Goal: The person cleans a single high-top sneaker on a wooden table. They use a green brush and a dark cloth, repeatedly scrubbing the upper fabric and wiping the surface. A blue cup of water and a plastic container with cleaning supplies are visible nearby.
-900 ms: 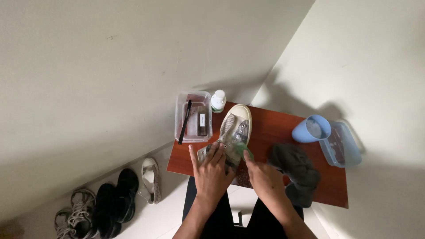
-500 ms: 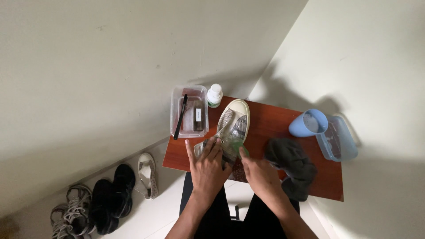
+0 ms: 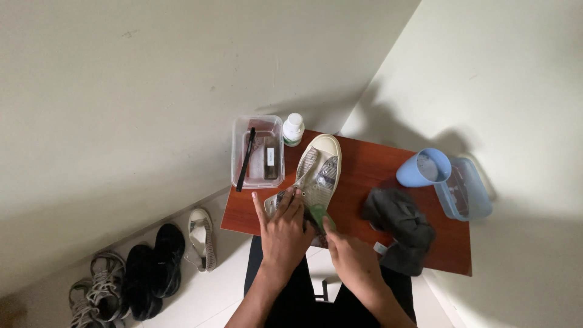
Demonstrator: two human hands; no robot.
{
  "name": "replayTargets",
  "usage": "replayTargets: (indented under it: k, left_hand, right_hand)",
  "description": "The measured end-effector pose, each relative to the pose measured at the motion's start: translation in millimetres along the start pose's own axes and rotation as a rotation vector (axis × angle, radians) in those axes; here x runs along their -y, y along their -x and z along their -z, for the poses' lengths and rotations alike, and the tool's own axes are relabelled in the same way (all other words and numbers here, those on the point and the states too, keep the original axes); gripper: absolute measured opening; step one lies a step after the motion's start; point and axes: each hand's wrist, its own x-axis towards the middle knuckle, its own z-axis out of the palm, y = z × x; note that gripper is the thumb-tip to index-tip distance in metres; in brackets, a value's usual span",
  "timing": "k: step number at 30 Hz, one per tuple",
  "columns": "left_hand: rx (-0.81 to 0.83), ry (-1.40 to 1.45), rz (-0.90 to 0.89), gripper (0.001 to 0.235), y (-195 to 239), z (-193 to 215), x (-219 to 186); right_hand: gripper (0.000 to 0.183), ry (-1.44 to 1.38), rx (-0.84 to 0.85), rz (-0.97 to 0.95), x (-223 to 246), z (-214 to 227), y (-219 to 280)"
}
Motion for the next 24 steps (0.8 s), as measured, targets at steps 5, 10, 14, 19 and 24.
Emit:
replayTargets:
  k: [5,10,14,19,24]
  left_hand:
    - [0.031,-0.027,-0.029,0.045,4,-1,3]
    - [0.056,-0.046,-0.019,0.039,3,-2,3]
    - [0.021,-0.032,-0.013,0.048,-1,-1,3]
    - [0.047,-0.055,-0.029,0.04,0,2,4]
    - [-0.002,-0.054,-0.031,0.05,0,1,3]
  right_hand:
    - [0.062,-0.009,-0.114,-0.022,16,-2,-59]
    - [0.062,0.109,-0.192,0.08,-7,-1,-27]
    - [0.058,0.178,-0.157,0.059,-12,1,-19]
    - [0.063,0.072,-0.158,-0.021,13,15,-65]
    - [0.057,0.071,-0.14,0.049,-3,23,-23]
